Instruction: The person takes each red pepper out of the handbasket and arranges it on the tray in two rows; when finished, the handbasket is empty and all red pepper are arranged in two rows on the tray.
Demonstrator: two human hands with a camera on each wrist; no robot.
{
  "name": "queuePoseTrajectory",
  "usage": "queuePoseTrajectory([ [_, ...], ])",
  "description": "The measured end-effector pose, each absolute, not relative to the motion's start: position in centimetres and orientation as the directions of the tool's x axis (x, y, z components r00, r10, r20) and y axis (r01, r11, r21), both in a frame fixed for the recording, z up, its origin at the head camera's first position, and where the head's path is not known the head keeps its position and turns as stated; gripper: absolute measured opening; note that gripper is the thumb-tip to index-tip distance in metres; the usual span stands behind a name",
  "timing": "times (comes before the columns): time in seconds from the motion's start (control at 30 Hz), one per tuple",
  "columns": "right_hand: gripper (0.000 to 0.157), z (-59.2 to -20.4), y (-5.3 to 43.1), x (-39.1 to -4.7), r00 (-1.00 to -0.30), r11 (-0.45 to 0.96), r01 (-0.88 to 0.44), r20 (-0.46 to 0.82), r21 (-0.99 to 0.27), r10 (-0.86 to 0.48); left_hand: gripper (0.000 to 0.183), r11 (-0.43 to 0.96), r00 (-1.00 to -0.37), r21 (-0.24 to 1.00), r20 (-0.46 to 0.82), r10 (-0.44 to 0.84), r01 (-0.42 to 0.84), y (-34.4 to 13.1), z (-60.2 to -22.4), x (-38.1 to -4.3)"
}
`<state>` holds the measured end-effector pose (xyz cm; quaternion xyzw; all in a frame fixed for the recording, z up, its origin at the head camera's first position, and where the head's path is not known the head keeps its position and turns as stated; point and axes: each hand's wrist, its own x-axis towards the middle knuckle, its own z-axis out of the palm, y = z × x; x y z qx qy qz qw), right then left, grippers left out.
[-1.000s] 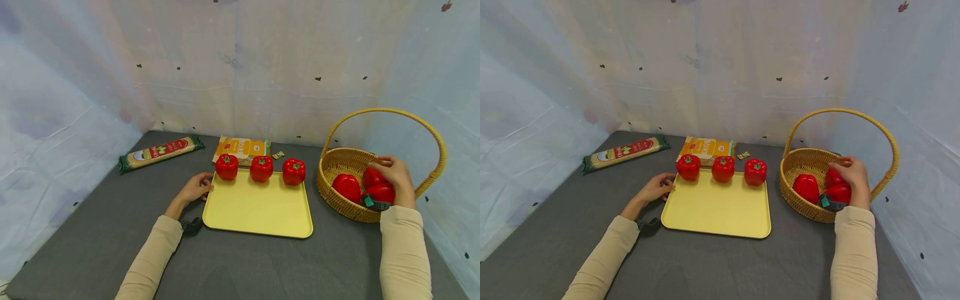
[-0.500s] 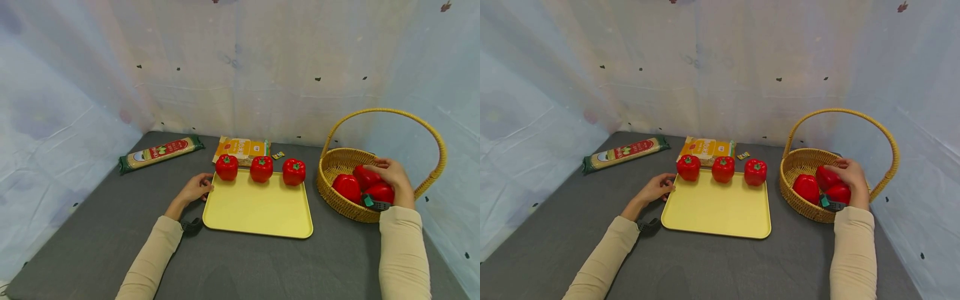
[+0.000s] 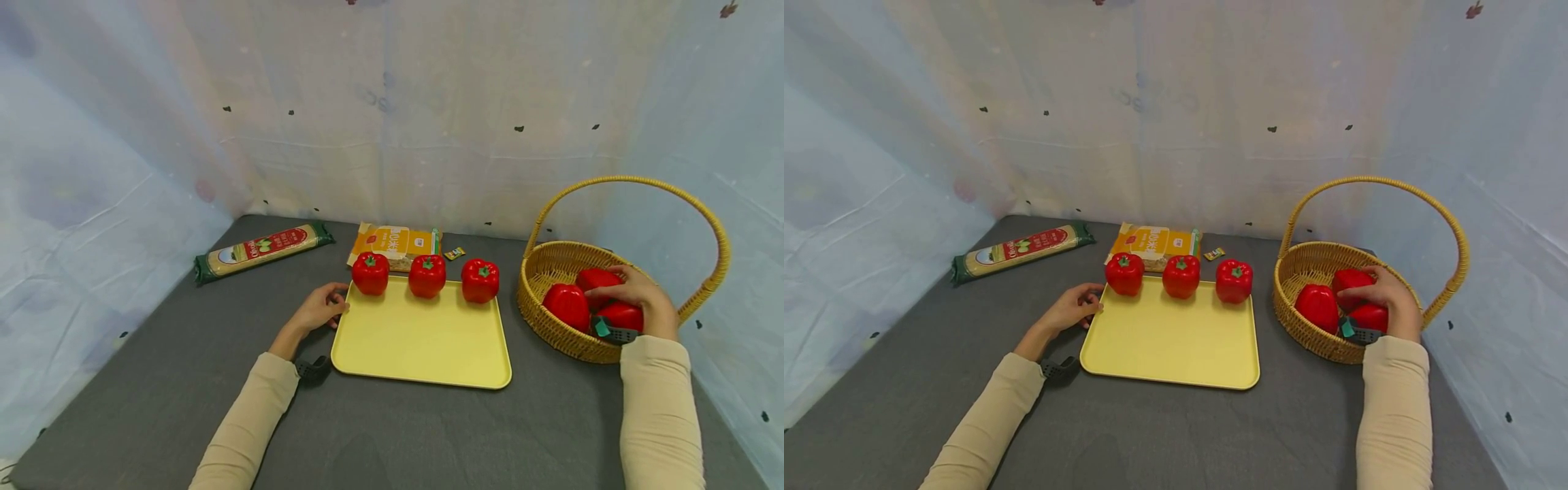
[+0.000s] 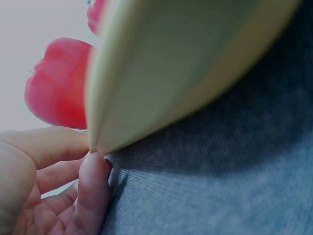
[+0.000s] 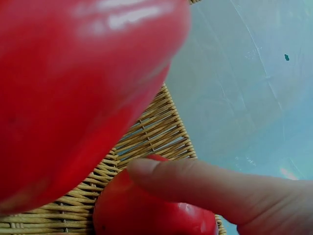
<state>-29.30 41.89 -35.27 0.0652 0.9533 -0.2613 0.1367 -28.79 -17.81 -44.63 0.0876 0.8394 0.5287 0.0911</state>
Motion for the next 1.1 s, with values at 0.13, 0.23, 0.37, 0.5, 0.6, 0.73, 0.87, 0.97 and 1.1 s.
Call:
queuePoseTrajectory([
  [0.13,0.097,-35.3,42.0,-29.2,-0.953,0.849,0.187,-0.302,-0.494,0.034,0.048,0.411,-0.964,0.91,-0.064,0.257,0.048,-17.8,-44.6,-28.8],
  [0.23,0.095,-35.3,42.0,-29.2,-0.956,0.843,0.179,-0.292,-0.507,0.027,0.047,0.405,-0.961,0.912,-0.058,0.271,0.059,-17.6,-43.6,-28.2],
  [0.37,0.098,-35.5,41.9,-29.2,-0.969,0.818,0.176,-0.243,-0.548,0.046,0.046,0.41,-0.959,0.91,-0.056,0.277,0.065,-17.2,-42.0,-27.1],
  [0.5,0.101,-35.7,41.6,-29.2,-0.981,0.761,0.181,-0.171,-0.623,0.093,0.046,0.414,-0.961,0.908,-0.062,0.271,0.059,-17.0,-41.4,-26.7],
  [0.6,0.102,-35.6,41.3,-29.1,-0.982,0.728,0.187,-0.128,-0.66,0.137,0.046,0.415,-0.961,0.908,-0.064,0.268,0.055,-17.0,-41.3,-26.6],
  [0.73,0.101,-35.2,40.9,-28.9,-0.979,0.71,0.193,-0.08,-0.677,0.19,0.046,0.421,-0.962,0.906,-0.068,0.264,0.051,-17.0,-41.4,-26.6],
  [0.87,0.097,-34.7,40.5,-28.6,-0.979,0.716,0.156,-0.009,-0.681,0.205,0.047,0.43,-0.962,0.901,-0.07,0.263,0.052,-17.0,-41.8,-27.0],
  [0.97,0.093,-34.4,40.2,-28.4,-0.98,0.726,0.098,0.061,-0.681,0.189,0.048,0.427,-0.963,0.903,-0.068,0.262,0.052,-17.4,-43.1,-27.8],
  [1.1,0.089,-33.9,39.7,-28.1,-0.977,0.734,0.027,0.138,-0.678,0.163,0.05,0.422,-0.965,0.905,-0.06,0.256,0.056,-17.9,-44.8,-28.9],
])
